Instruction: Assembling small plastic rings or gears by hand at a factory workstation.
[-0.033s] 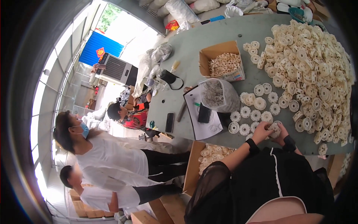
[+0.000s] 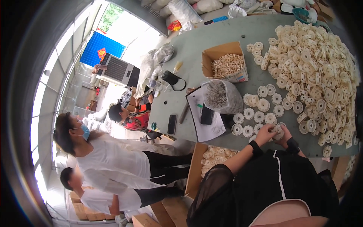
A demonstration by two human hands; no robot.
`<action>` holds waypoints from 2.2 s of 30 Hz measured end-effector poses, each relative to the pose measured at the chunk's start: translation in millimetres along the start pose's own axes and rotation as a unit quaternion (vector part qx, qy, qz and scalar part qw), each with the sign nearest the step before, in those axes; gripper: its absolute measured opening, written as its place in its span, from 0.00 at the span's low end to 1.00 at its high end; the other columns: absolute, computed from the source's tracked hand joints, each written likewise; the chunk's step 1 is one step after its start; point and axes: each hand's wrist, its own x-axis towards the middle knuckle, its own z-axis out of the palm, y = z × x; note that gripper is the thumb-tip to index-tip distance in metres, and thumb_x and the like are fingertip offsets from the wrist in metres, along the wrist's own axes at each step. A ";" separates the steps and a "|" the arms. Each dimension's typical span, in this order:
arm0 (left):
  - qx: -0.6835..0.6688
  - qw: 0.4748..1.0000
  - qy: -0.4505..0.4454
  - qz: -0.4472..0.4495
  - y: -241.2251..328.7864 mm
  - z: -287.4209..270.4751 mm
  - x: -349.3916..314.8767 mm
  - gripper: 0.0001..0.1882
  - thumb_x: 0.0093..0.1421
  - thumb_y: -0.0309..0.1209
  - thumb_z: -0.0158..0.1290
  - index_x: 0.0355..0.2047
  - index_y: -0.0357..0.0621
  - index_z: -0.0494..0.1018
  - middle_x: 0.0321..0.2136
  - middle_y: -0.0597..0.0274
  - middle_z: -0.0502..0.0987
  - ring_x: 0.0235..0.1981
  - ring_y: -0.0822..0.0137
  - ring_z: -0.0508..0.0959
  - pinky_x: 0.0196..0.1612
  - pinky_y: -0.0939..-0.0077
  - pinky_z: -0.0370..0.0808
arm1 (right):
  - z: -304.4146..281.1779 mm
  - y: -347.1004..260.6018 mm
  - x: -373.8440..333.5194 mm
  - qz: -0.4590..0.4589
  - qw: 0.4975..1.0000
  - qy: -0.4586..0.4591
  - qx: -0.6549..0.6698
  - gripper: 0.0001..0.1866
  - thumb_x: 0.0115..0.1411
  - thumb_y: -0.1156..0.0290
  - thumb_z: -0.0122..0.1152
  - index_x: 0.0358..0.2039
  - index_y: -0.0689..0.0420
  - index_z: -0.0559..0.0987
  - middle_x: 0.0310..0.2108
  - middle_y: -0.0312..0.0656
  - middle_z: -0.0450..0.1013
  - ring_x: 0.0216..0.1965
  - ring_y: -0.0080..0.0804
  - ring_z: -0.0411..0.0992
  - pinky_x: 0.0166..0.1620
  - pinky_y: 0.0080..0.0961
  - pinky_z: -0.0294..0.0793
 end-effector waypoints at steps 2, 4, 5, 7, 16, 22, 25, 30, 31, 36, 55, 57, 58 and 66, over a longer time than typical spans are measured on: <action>-0.068 0.990 -0.083 -0.092 1.4 -3.7 -3.5 0.16 0.41 0.29 0.55 0.31 0.35 0.69 0.23 0.58 0.72 0.26 0.69 0.73 0.32 0.78 0.70 | 4.7 4.0 2.6 -0.003 0.995 0.103 -0.011 0.23 0.52 0.46 0.36 0.40 0.48 0.68 0.38 0.35 0.68 0.38 0.34 0.66 0.41 0.43 0.59; -0.017 0.992 -0.068 -0.108 0.1 0.8 -8.4 0.17 0.41 0.29 0.55 0.33 0.36 0.69 0.25 0.57 0.71 0.27 0.67 0.73 0.33 0.78 0.70 | -6.0 10.2 13.9 -0.004 0.996 0.090 0.013 0.23 0.52 0.47 0.37 0.40 0.48 0.68 0.38 0.35 0.68 0.38 0.34 0.66 0.40 0.41 0.60; 0.035 0.990 -0.057 -0.125 0.4 2.7 -9.3 0.18 0.41 0.29 0.54 0.34 0.37 0.68 0.27 0.56 0.71 0.29 0.66 0.73 0.34 0.78 0.70 | -10.7 10.2 18.3 -0.005 0.996 0.078 0.042 0.23 0.52 0.47 0.38 0.40 0.48 0.68 0.37 0.35 0.68 0.37 0.33 0.66 0.39 0.38 0.62; 0.035 0.992 -0.037 -0.117 11.8 7.5 -10.9 0.18 0.42 0.29 0.53 0.35 0.37 0.67 0.29 0.55 0.71 0.30 0.63 0.73 0.34 0.76 0.69 | -11.3 2.2 10.2 0.007 0.999 0.030 0.041 0.23 0.52 0.47 0.38 0.40 0.48 0.68 0.37 0.35 0.68 0.37 0.32 0.66 0.38 0.37 0.62; 0.065 0.997 -0.038 0.021 37.3 37.3 -7.0 0.20 0.38 0.27 0.49 0.36 0.39 0.68 0.26 0.51 0.69 0.30 0.55 0.71 0.33 0.70 0.68 | -35.7 -22.9 -24.7 0.104 0.992 -0.050 -0.045 0.25 0.51 0.45 0.34 0.41 0.48 0.67 0.39 0.34 0.67 0.38 0.33 0.66 0.38 0.41 0.63; 0.021 0.997 0.046 -0.053 52.4 72.9 -7.1 0.16 0.37 0.27 0.54 0.29 0.38 0.68 0.22 0.54 0.69 0.25 0.59 0.71 0.29 0.73 0.68 | -62.8 -26.5 -32.1 0.056 0.997 -0.009 -0.052 0.24 0.51 0.46 0.36 0.40 0.47 0.68 0.40 0.34 0.67 0.38 0.33 0.65 0.40 0.39 0.60; 0.049 0.995 0.033 -0.080 65.8 80.9 -5.4 0.15 0.36 0.28 0.55 0.27 0.37 0.67 0.22 0.55 0.70 0.25 0.61 0.71 0.29 0.74 0.68 | -78.8 -23.5 -28.5 0.035 0.999 0.011 -0.012 0.23 0.51 0.47 0.35 0.40 0.48 0.68 0.39 0.35 0.67 0.39 0.33 0.65 0.41 0.41 0.59; 0.021 0.992 0.030 -0.121 66.8 85.1 -11.2 0.18 0.37 0.28 0.54 0.31 0.38 0.67 0.23 0.54 0.70 0.27 0.60 0.72 0.31 0.73 0.69 | -48.9 -46.3 -66.9 0.056 0.992 -0.104 0.044 0.21 0.52 0.49 0.35 0.38 0.48 0.69 0.36 0.35 0.69 0.36 0.32 0.66 0.37 0.34 0.63; 0.029 0.985 0.023 -0.168 70.5 86.3 -12.4 0.18 0.38 0.28 0.53 0.33 0.38 0.68 0.25 0.54 0.71 0.29 0.58 0.72 0.33 0.72 0.69 | -63.5 -42.8 -59.4 0.059 0.992 -0.107 0.042 0.21 0.52 0.49 0.35 0.38 0.48 0.69 0.36 0.35 0.69 0.36 0.32 0.66 0.37 0.34 0.63; 0.127 0.990 0.047 0.043 65.0 114.3 -14.4 0.20 0.38 0.26 0.50 0.36 0.40 0.68 0.30 0.54 0.69 0.33 0.55 0.70 0.36 0.68 0.68 | -88.5 -45.4 -55.1 0.123 0.988 -0.095 0.005 0.22 0.52 0.49 0.33 0.38 0.48 0.69 0.35 0.35 0.69 0.36 0.33 0.67 0.36 0.32 0.65; -0.076 0.992 0.036 -0.094 76.3 177.5 13.0 0.16 0.38 0.28 0.53 0.29 0.38 0.63 0.26 0.54 0.67 0.27 0.64 0.70 0.27 0.75 0.68 | -120.6 -80.7 -93.0 0.101 0.991 -0.012 0.087 0.23 0.53 0.48 0.34 0.37 0.50 0.69 0.34 0.35 0.69 0.33 0.31 0.68 0.35 0.26 0.66; -0.197 0.966 0.012 -0.165 77.3 179.1 17.7 0.14 0.41 0.29 0.52 0.28 0.38 0.64 0.26 0.57 0.67 0.26 0.68 0.70 0.25 0.77 0.69 | -135.4 -76.6 -80.8 0.046 0.997 -0.012 0.064 0.24 0.53 0.47 0.33 0.38 0.51 0.68 0.35 0.35 0.69 0.34 0.31 0.68 0.35 0.26 0.66; -0.189 0.963 0.024 -0.193 72.7 179.2 17.3 0.13 0.43 0.30 0.51 0.28 0.37 0.64 0.25 0.59 0.68 0.24 0.71 0.70 0.23 0.77 0.69 | -142.8 -73.1 -73.7 0.050 0.997 -0.011 0.061 0.24 0.53 0.47 0.33 0.38 0.51 0.68 0.35 0.35 0.69 0.34 0.31 0.68 0.35 0.26 0.66; -0.249 0.901 0.048 -0.353 50.5 195.6 18.4 0.10 0.50 0.32 0.44 0.32 0.41 0.65 0.23 0.64 0.68 0.23 0.72 0.69 0.22 0.78 0.68 | -167.6 -56.6 -31.6 -0.224 0.925 0.044 -0.302 0.21 0.53 0.57 0.45 0.42 0.58 0.67 0.37 0.43 0.66 0.39 0.34 0.65 0.42 0.26 0.62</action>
